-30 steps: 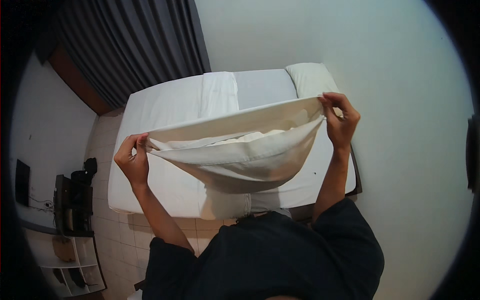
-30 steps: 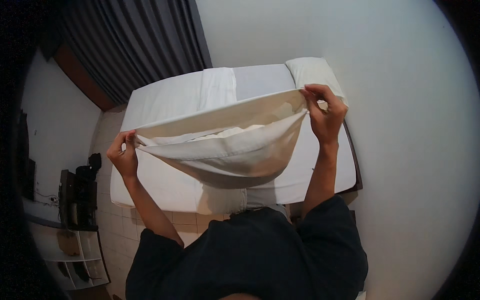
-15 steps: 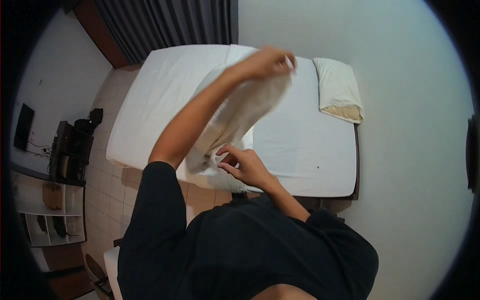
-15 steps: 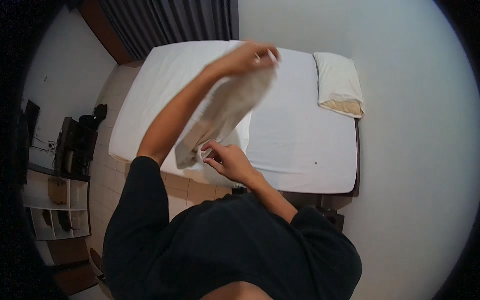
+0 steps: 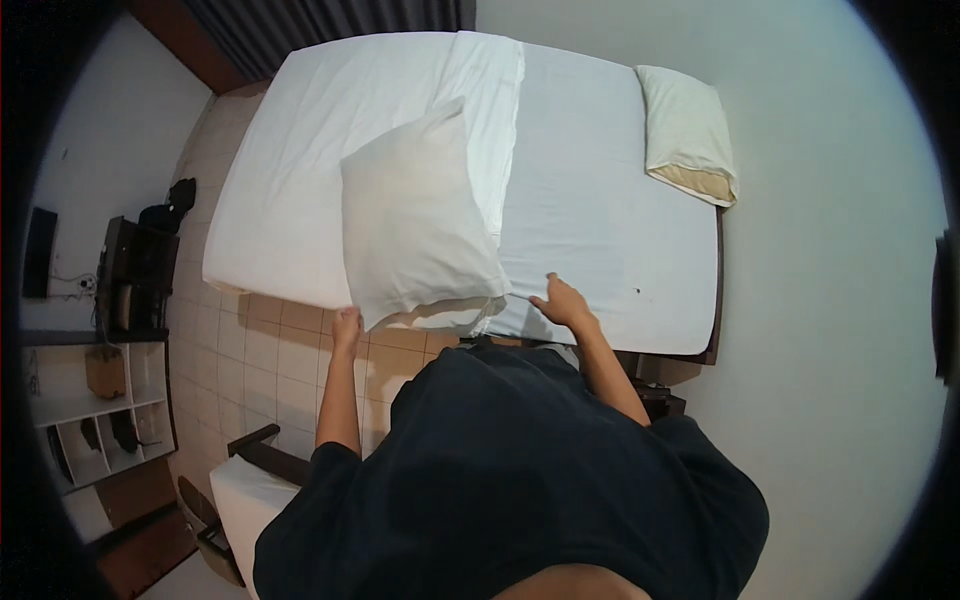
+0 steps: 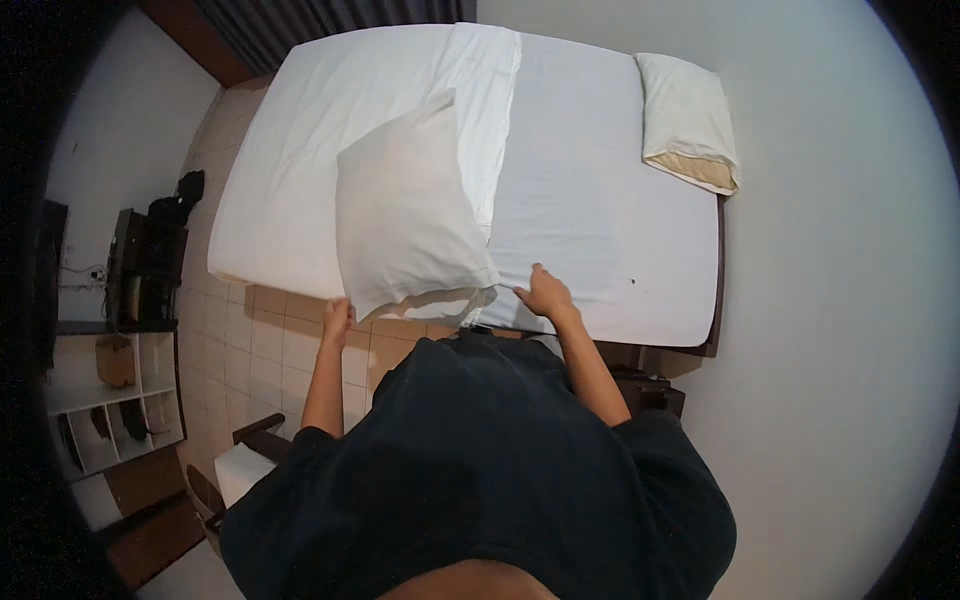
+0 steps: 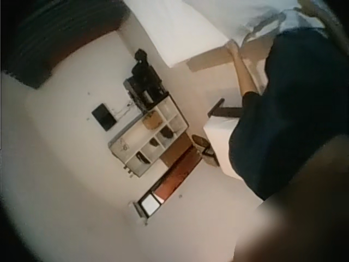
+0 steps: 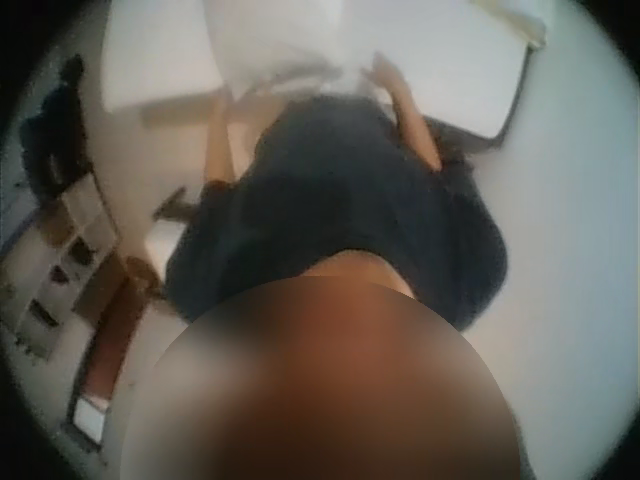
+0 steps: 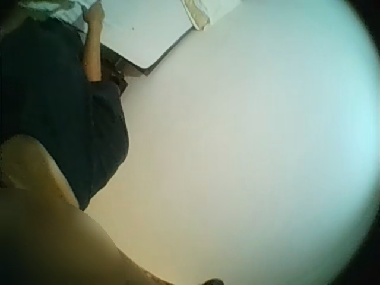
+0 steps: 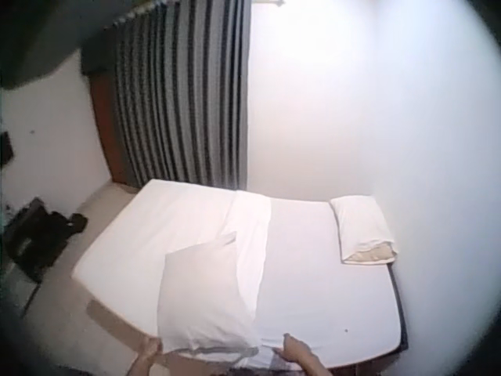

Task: The person smooths the white bedsheet on a single bed and then places two pillows into white pillowcases. They adjust the pillowcases to fit the pillows and arrange the pillows at the head of the bed.

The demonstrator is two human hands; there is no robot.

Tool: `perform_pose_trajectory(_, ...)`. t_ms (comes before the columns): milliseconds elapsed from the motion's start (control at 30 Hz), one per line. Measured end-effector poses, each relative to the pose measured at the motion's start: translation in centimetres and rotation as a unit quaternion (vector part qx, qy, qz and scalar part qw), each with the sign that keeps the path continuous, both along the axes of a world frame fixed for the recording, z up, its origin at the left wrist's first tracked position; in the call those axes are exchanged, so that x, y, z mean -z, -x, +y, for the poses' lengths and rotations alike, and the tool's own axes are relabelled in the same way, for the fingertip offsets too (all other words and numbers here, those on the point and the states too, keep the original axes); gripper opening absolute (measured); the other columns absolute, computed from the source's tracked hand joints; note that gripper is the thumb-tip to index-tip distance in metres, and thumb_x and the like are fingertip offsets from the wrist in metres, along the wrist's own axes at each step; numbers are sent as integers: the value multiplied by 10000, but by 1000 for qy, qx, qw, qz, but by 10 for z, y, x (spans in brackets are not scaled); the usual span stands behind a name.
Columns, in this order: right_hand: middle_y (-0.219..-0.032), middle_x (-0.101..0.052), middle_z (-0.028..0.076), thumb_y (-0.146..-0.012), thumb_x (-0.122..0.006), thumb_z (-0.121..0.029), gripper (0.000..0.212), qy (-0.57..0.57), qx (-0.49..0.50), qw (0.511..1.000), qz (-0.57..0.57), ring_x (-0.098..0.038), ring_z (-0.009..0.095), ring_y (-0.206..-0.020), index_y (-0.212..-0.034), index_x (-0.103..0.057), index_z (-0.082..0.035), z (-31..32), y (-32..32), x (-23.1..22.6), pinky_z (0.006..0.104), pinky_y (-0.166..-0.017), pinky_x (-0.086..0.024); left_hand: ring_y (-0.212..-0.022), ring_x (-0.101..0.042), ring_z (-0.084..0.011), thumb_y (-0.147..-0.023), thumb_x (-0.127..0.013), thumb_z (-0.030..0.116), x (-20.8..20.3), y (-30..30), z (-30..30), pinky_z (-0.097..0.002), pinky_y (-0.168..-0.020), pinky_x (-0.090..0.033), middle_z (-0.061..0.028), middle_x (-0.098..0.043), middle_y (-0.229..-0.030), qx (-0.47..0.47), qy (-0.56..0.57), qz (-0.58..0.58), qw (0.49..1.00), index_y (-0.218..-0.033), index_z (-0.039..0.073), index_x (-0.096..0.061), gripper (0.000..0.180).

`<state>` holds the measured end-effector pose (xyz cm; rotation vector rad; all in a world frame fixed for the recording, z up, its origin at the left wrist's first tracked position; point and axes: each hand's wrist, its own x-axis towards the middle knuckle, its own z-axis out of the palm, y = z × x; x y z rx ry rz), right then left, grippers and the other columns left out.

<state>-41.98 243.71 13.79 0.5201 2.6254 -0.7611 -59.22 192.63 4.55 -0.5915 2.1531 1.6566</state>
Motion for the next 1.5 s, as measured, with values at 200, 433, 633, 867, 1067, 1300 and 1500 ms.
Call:
perform_pose_trajectory(200, -1276, -733, 349, -964, -781, -460, 715, 108, 44, 993, 28, -719, 491, -1206, -1377, -643, 107, -53, 86, 156, 527, -1028, -576, -914, -673, -189, -1018, -789, 382, 57, -44, -40, -457, -830, -577, -16, -693, -1024, -160, -128, -177, 963, -1303, 98, -646, 427)
perform_pose_trajectory(433, -945, -809, 238, -1011, -733, -497, 570, 187, -19, 978, 92, -778, 324, -849, -1089, -796, 64, -43, 158, 68, 472, -790, -573, -849, -652, -138, -1110, -680, 239, 31, -4, 20, -324, -815, -580, -8, -646, -928, -203, -201, 65, 956, -1211, 86, -638, 188)
perform_pose_trajectory(633, -751, -682, 144, -1085, -691, -396, 459, 197, 109, 932, 284, -597, 193, -705, -982, -739, 49, 8, 155, -66, 400, -677, -495, -788, -556, -92, -1131, -596, 162, -137, 45, 69, -288, -756, -510, 39, -521, -819, -123, -211, 198, 949, -1067, 93, -596, 94)
perform_pose_trajectory(867, -867, -643, -80, -1158, -654, -262, 307, 357, 182, 770, 497, -503, 15, -788, -978, -721, -22, 59, 117, -243, 237, -680, -427, -791, -457, -45, -1129, -593, 173, -346, 59, 143, -236, -716, -379, 68, -553, -869, -3, -132, 370, 920, -1021, 44, -646, 177)
perform_pose_trajectory(1067, -743, -620, 3, -1073, -762, -230, 293, 124, 298, 795, 514, -525, 75, -706, -894, -720, -2, 98, 62, -279, 285, -648, -430, -738, -439, -46, -1132, -612, 234, -361, 71, 209, -265, -648, -375, 65, -502, -777, 151, -95, 359, 916, -891, 27, -640, 319)
perform_pose_trajectory(1300, -1212, -772, 148, -910, -877, -195, 404, -125, 68, 903, 405, -689, 348, -1255, -1273, -750, -71, 104, -32, -259, 496, -1148, -501, -674, -449, -89, -1140, -598, 250, -292, 33, 287, -309, -620, -400, -5, -492, -691, 319, -40, 245, 915, -854, -17, -574, 392)
perform_pose_trajectory(1500, -1542, -613, 154, -842, -916, -171, 683, -33, 7, 936, 351, -598, 374, -1409, -1471, -658, -95, 88, -54, -270, 551, -1242, -446, -691, -468, -104, -1135, -601, 225, -348, 29, 327, -322, -641, -421, -36, -505, -690, 439, -88, 271, 852, -864, -54, -566, 390)
